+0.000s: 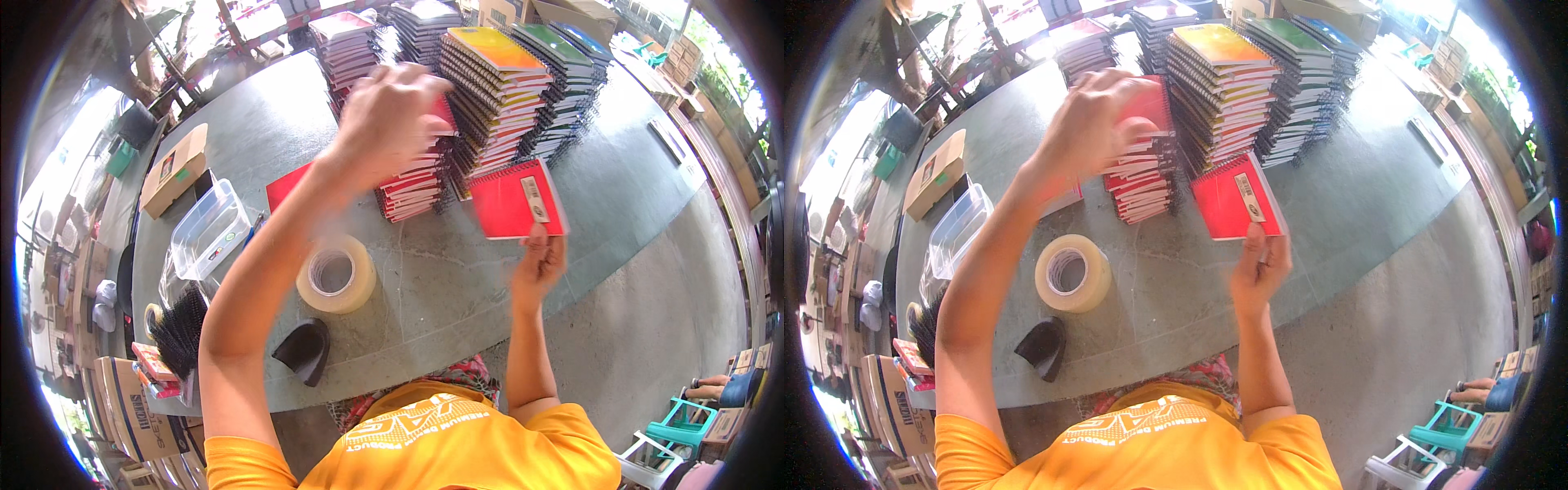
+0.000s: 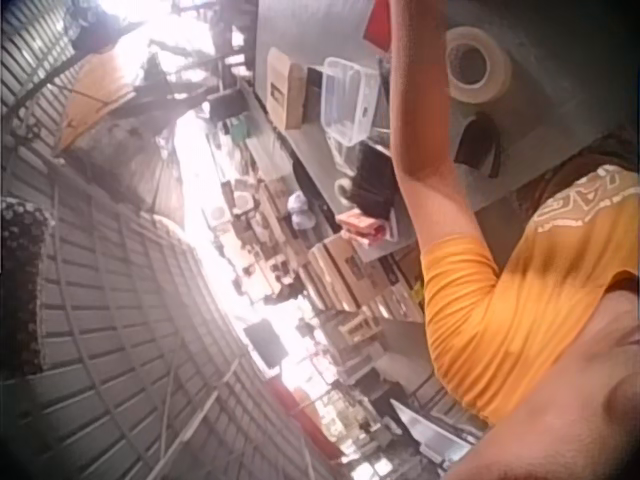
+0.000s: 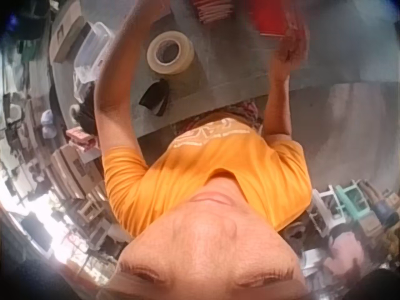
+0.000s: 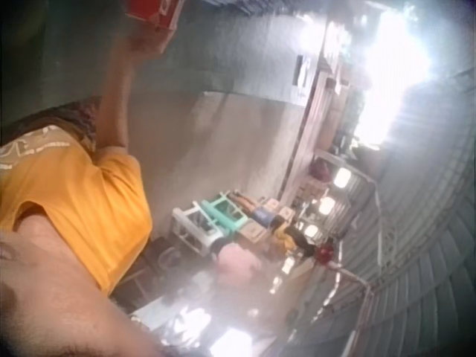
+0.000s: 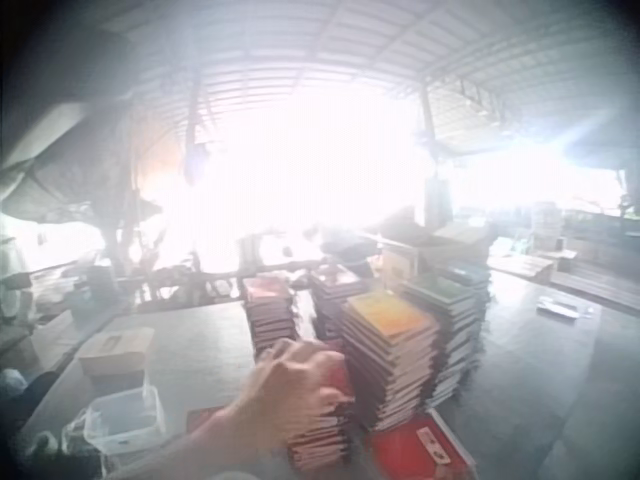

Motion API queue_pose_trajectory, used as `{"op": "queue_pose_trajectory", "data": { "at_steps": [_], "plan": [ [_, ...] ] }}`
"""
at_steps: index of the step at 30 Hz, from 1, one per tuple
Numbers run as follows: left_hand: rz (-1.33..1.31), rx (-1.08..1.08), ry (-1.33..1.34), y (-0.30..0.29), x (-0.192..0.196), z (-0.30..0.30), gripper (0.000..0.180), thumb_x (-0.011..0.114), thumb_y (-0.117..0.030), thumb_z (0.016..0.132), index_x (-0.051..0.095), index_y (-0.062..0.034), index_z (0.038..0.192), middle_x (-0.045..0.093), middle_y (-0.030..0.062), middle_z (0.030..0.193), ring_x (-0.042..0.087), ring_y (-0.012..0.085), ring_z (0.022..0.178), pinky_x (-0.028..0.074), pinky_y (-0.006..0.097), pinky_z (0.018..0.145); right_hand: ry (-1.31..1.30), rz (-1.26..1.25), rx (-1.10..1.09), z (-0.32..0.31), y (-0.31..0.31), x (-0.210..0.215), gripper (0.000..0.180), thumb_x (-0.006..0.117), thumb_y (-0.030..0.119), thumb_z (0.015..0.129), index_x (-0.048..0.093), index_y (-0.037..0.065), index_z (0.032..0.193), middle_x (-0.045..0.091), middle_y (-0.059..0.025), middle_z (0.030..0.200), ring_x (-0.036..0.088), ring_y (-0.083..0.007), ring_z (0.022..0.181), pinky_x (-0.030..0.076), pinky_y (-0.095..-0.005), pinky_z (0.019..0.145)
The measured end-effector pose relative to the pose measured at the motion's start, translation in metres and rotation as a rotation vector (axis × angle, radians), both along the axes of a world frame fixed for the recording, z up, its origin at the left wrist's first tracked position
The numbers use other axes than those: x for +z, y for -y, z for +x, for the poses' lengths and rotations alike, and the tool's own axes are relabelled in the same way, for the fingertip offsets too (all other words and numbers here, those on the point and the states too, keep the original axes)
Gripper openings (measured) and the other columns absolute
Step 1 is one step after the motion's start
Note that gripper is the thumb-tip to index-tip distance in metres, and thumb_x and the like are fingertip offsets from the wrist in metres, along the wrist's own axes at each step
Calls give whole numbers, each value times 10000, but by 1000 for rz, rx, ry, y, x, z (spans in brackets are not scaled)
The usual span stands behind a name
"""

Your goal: The person threads wire coils through the punched edges of notebook covers and paper stacks, using a small rubber piece to help grip the wire, and then places the assembled notebooks onto a stack.

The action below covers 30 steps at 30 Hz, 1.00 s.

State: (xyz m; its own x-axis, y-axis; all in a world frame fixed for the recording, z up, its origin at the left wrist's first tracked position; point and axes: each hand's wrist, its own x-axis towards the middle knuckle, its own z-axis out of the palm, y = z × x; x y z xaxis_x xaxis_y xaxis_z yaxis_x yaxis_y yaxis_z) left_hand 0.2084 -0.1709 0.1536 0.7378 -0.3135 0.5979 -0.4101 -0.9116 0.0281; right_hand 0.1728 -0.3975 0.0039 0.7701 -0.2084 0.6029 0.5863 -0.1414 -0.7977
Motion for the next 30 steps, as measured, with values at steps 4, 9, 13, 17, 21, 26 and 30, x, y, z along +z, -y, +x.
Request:
{"op": "queue_pose_trajectory", "data": {
  "at_steps": [4,9,13,17,21,26,30],
  "plan": [
    [-210,-395,-169,49,-5,-43,507,719,-155,715,559,-63,1187,593,149,1122,530,311,1053,417,403,933,263,-42,-90,-12,2,37,229,527,153,936,590,-24,1067,598,-71,944,533,-133,795,431,-256,712],
    [-218,-505,253,25,21,-54,207,631,-5,673,572,-40,868,567,113,847,559,311,845,474,390,749,677,-396,-217,8,-3,87,218,585,104,875,620,-18,1052,594,-128,1042,581,-258,912,458,-313,809],
    [-204,-164,481,-23,46,-30,193,549,30,729,591,-44,902,584,125,906,564,319,870,464,406,808,660,-127,-186,24,-43,128,193,632,73,814,670,27,998,610,-123,1075,578,-260,993,440,-350,884],
    [25,-78,128,-78,-36,6,334,496,60,765,616,-45,1058,600,147,1113,550,308,1033,434,375,927,612,-294,44,23,-66,106,193,656,70,792,683,63,983,616,-111,1102,569,-260,1027,433,-372,905],
    [-210,235,112,-121,-48,-22,260,536,-6,814,639,-37,1051,650,151,1011,576,326,981,462,377,880,494,-397,-37,19,-37,77,142,636,36,810,666,59,947,627,-117,1068,588,-264,995,468,-357,864],
    [233,626,-274,-205,-187,-64,83,602,-101,737,630,-71,809,643,103,832,610,259,897,495,408,745,396,-327,24,-1,-17,63,154,603,-51,799,653,35,917,647,-105,968,619,-252,889,499,-331,772],
    [245,651,-273,-189,-196,-87,184,575,-79,740,620,-42,915,645,103,892,609,264,907,477,397,768,409,-483,267,-6,-50,42,187,621,-52,774,654,45,929,651,-96,956,617,-251,891,489,-340,788]
  ]
}}
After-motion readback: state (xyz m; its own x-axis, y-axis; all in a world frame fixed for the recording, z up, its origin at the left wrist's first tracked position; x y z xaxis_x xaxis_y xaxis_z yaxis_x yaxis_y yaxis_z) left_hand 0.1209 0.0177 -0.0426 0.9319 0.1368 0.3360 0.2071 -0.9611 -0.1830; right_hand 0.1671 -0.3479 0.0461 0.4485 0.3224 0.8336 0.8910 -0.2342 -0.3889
